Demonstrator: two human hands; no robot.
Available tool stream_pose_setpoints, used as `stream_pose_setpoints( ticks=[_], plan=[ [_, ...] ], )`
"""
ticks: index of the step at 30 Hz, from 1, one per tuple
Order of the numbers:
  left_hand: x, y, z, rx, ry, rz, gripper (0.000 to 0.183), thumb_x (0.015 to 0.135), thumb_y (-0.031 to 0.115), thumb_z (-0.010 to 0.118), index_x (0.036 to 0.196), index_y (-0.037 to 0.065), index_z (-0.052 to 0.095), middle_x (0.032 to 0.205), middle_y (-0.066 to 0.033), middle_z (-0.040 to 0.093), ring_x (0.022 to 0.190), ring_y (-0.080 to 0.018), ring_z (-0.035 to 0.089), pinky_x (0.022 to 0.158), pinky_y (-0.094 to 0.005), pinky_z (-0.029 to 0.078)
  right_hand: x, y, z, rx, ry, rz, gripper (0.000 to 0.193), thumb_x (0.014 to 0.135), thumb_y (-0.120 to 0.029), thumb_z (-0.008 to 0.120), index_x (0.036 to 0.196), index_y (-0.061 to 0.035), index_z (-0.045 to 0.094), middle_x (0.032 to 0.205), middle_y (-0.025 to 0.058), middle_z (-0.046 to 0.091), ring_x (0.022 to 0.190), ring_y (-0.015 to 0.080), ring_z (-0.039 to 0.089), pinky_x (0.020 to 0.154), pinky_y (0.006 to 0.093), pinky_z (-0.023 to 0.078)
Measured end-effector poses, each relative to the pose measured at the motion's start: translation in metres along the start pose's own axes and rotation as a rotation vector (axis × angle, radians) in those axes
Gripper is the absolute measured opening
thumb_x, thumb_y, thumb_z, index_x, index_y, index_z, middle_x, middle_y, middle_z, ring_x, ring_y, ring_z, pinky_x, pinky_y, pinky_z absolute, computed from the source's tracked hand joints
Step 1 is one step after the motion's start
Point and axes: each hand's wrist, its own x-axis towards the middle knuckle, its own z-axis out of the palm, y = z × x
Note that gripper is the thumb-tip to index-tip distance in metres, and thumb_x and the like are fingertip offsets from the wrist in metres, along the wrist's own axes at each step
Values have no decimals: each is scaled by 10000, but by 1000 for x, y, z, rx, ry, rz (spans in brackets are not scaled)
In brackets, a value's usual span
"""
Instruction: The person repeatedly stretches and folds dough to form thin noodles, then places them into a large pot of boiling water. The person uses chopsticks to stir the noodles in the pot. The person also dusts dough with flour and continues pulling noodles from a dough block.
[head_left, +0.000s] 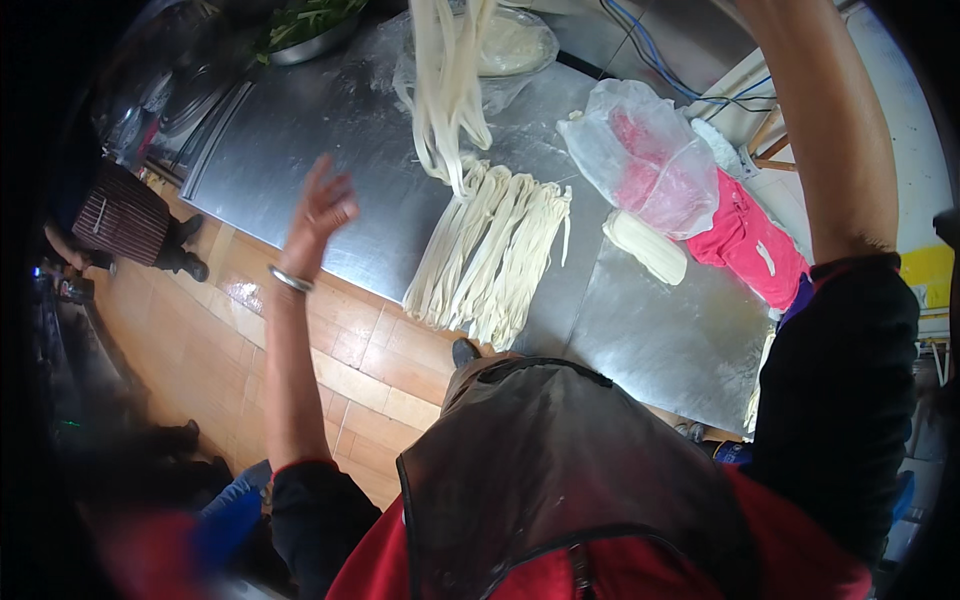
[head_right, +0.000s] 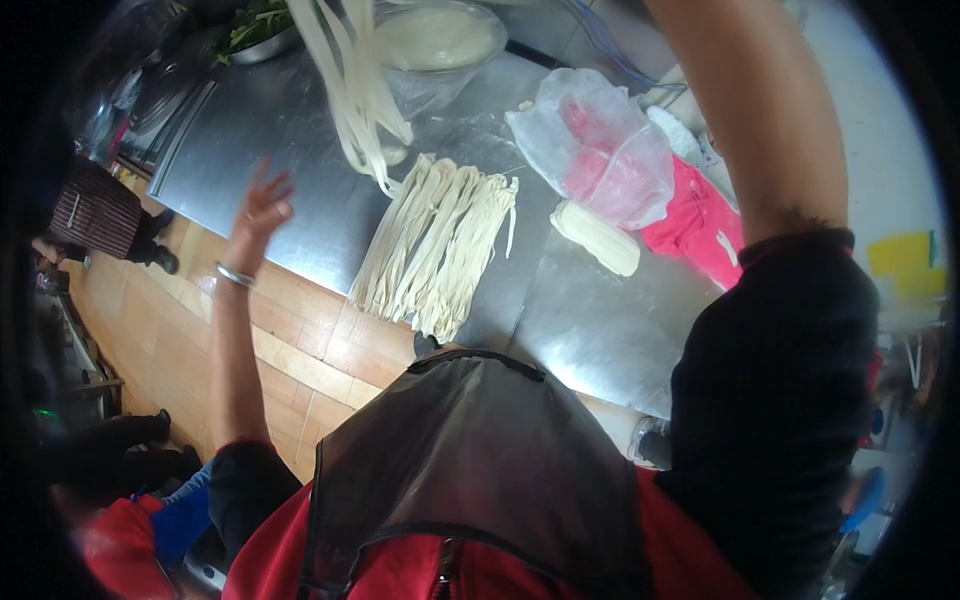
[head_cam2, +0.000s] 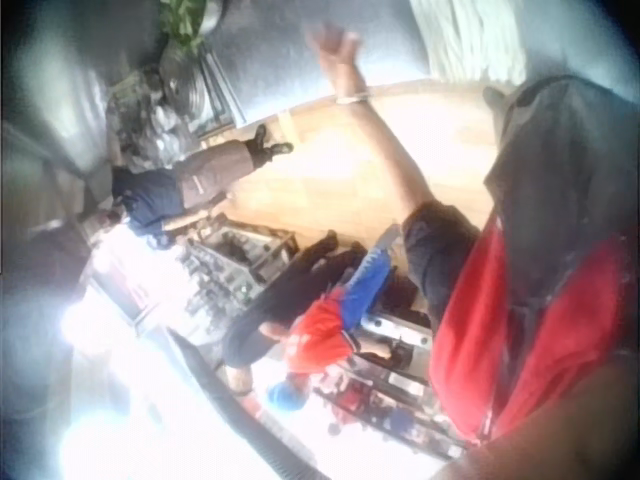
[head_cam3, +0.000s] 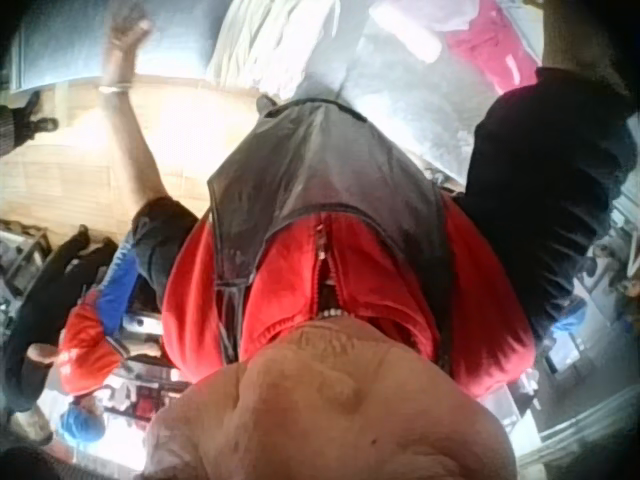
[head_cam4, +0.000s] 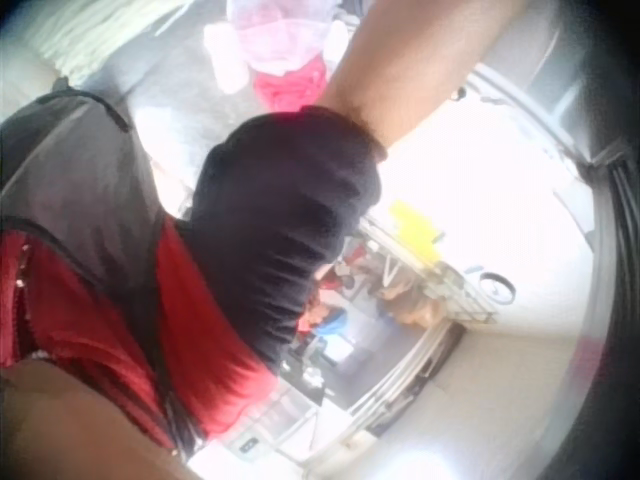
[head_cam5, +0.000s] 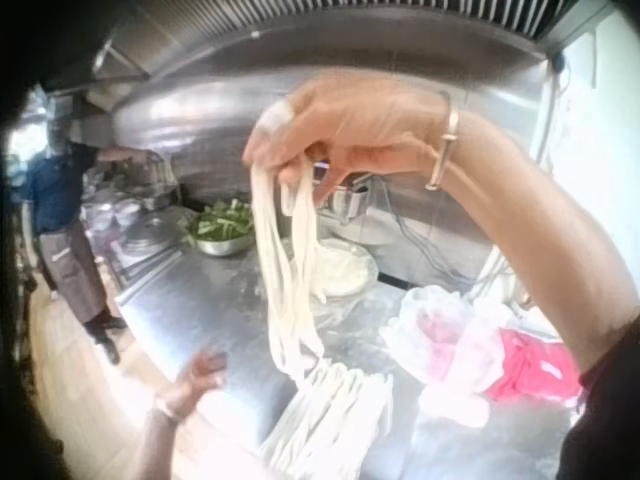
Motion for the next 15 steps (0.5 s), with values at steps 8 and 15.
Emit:
stream_pose_setpoints(
  ticks=[8,15],
  plan=[
    [46,75,29,106,-401,265,963,666,328,832,1450,132,309,1408,-129,422,1275,-231,418,1028,-402,367,26,-6,74,-224,-216,-7,162,807,-155,685,891,-16,692,745,43,669,666,94,611,611,254,495],
    [-17,-35,11,8,-460,-248,455,860,192,633,1243,-27,523,984,-136,671,1007,-227,625,893,-350,479,56,87,60,-260,-369,60,192,793,-262,725,797,-71,704,668,16,639,620,72,581,549,213,449]
  ],
)
